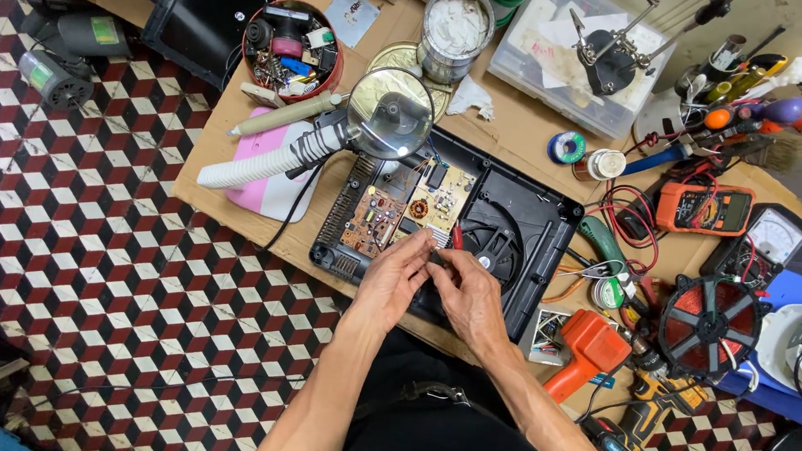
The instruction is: Disassembling, inspecting, and testing components of an induction cooktop using a multimeter and various repair tools.
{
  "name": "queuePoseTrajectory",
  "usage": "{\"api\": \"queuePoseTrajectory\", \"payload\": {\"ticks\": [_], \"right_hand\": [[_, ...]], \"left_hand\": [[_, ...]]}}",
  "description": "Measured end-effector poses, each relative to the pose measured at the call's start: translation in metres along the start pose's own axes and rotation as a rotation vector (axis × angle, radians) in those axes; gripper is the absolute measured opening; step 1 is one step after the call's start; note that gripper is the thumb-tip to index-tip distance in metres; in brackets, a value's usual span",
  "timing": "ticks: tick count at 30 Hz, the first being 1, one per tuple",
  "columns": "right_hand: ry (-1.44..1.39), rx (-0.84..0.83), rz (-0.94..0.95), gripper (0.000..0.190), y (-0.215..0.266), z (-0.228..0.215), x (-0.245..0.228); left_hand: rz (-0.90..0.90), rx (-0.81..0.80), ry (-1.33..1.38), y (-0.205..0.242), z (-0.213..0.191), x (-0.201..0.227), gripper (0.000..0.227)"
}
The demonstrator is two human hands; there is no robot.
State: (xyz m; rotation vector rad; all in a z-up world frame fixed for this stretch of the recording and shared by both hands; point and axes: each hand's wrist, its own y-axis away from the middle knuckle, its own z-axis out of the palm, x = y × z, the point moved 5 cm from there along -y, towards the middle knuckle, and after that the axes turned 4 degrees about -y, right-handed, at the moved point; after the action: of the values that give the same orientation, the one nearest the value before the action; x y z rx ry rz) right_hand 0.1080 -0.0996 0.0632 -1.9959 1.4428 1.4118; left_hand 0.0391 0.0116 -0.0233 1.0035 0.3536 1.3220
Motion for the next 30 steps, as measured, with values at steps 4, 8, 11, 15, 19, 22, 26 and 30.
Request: {"api": "queuePoseTrajectory", "payload": {"ticks": [4, 8, 11, 15, 19, 22, 26, 30], "right_hand": [[-0.028, 0.019, 0.043, 0.032, -0.002, -0.003, 0.009], [-0.108, 0.049, 0.078, 0.034, -0.007, -0.008, 0.012], [-0.146, 0.087, 0.191, 0.034, -0.015, -0.012, 0.010], [-0.118, 0.193, 0.161, 0.036, -0.026, -0.020, 0.006], [-0.012, 0.313, 0.023, 0.030, -0.036, -0.036, -0.007], [-0.025, 0.384, -0.001, 0.031, -0.022, -0.057, -0.017], [-0.086, 0.463, 0.201, 0.036, 0.037, -0.083, 0.002], [-0.066, 0.466, 0.467, 0.034, 0.125, -0.076, 0.066]], "left_hand": [[0.072, 0.094, -0.084, -0.004, -0.011, 0.007, 0.040], [0.160, 0.096, -0.439, -0.025, -0.045, -0.016, 0.045], [0.198, -0.094, -0.754, -0.019, -0.031, -0.040, 0.052], [0.261, -0.198, -0.770, -0.025, 0.011, -0.058, 0.049], [0.358, -0.059, -0.885, -0.056, 0.028, -0.052, 0.031], [0.340, -0.121, -0.736, -0.081, 0.048, -0.038, 0.031], [0.224, -0.067, -0.757, -0.111, 0.073, -0.010, 0.029], [0.294, 0.004, -0.965, -0.147, 0.076, 0.002, 0.031]]}}
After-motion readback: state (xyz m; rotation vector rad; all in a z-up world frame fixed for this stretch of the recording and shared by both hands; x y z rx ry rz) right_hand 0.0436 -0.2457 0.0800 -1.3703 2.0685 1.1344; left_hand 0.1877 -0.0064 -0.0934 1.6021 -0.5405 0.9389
